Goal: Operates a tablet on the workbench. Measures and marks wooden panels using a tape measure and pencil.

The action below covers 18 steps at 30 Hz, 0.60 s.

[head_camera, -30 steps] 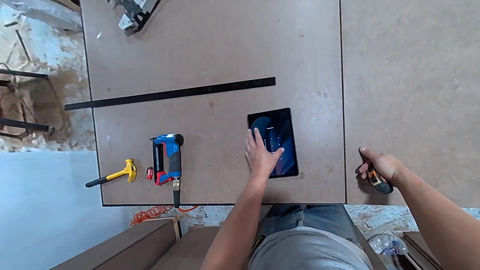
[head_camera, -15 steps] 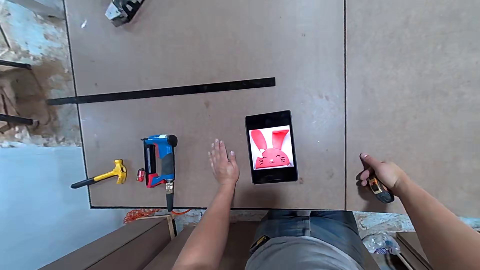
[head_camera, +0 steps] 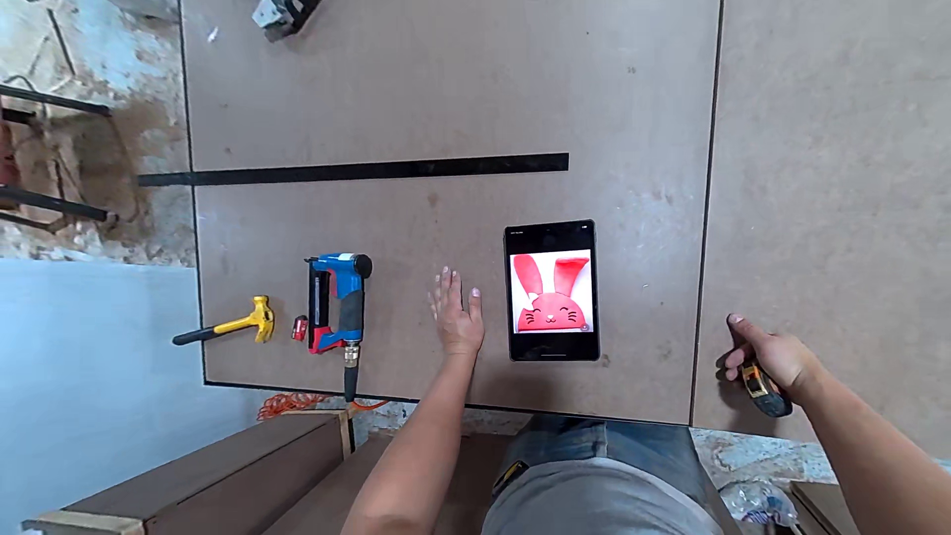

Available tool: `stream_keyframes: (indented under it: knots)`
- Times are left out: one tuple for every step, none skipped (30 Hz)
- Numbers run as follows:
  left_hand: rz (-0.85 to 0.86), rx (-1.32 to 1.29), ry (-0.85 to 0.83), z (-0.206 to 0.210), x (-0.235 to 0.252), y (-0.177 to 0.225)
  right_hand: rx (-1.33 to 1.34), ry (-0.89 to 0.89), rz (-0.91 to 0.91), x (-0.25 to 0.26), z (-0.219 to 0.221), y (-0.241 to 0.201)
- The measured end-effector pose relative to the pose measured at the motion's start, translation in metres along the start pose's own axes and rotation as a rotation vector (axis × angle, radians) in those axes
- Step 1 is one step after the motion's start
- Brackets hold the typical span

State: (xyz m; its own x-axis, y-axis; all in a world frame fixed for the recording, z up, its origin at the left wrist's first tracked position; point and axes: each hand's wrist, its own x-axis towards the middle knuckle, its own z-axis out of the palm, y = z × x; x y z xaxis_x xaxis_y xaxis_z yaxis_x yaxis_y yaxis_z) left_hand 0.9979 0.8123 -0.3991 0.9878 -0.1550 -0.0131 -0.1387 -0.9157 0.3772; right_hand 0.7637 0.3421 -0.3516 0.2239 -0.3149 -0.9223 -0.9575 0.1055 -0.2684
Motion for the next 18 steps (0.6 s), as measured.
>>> stream_keyframes:
  knots:
    - [-0.026, -0.089, -0.009, -0.003, 0.002, 0.008, -0.002, -0.002, -0.001, 0.0, 0.0, -0.001]
    - [-0.044, -0.178, -0.027, -0.006, 0.001, 0.017, -0.014, 0.0, -0.002, -0.001, -0.001, -0.001]
    - [-0.044, -0.262, -0.048, -0.007, -0.002, 0.025, -0.03, 0.004, -0.005, -0.002, 0.0, -0.001]
    - [-0.039, -0.326, -0.081, -0.006, -0.006, 0.033, -0.043, 0.008, -0.011, -0.002, 0.0, -0.001]
    - [-0.026, -0.367, -0.113, -0.005, -0.008, 0.04, -0.044, 0.005, -0.016, -0.001, 0.001, -0.001]
    - [-0.009, -0.386, -0.131, -0.001, -0.01, 0.045, -0.033, 0.002, -0.02, -0.001, 0.001, 0.0]
    - [0.006, -0.383, -0.132, 0.004, -0.012, 0.047, -0.023, 0.003, -0.023, -0.001, 0.001, 0.002]
    - [0.021, -0.358, -0.129, 0.008, -0.014, 0.047, -0.019, 0.002, -0.025, -0.001, 0.001, 0.002]
    - [0.029, -0.326, -0.122, 0.01, -0.014, 0.047, -0.02, -0.001, -0.024, -0.003, 0.0, 0.0]
    - [0.027, -0.3, -0.126, 0.011, -0.014, 0.047, -0.022, -0.002, -0.021, -0.004, 0.001, -0.002]
    - [0.022, -0.276, -0.142, 0.01, -0.014, 0.048, -0.022, -0.001, -0.018, -0.004, 0.001, -0.002]
    - [0.017, -0.257, -0.159, 0.009, -0.013, 0.048, -0.018, 0.0, -0.013, -0.004, 0.001, -0.001]
    - [0.013, -0.257, -0.175, 0.008, -0.013, 0.048, -0.014, -0.001, -0.011, -0.003, 0.001, 0.0]
    - [0.016, -0.273, -0.186, 0.007, -0.012, 0.046, -0.007, -0.005, -0.008, -0.002, 0.001, 0.0]
    - [0.024, -0.298, -0.195, 0.006, -0.012, 0.045, -0.006, -0.005, -0.008, -0.002, 0.001, 0.0]
    - [0.03, -0.319, -0.202, 0.005, -0.012, 0.044, -0.006, -0.002, -0.008, -0.002, 0.001, 0.001]
    - [0.033, -0.338, -0.208, 0.005, -0.012, 0.043, -0.01, -0.001, -0.008, -0.002, 0.001, 0.001]
    - [0.035, -0.35, -0.21, 0.004, -0.012, 0.042, -0.014, -0.001, -0.012, -0.003, 0.0, 0.0]
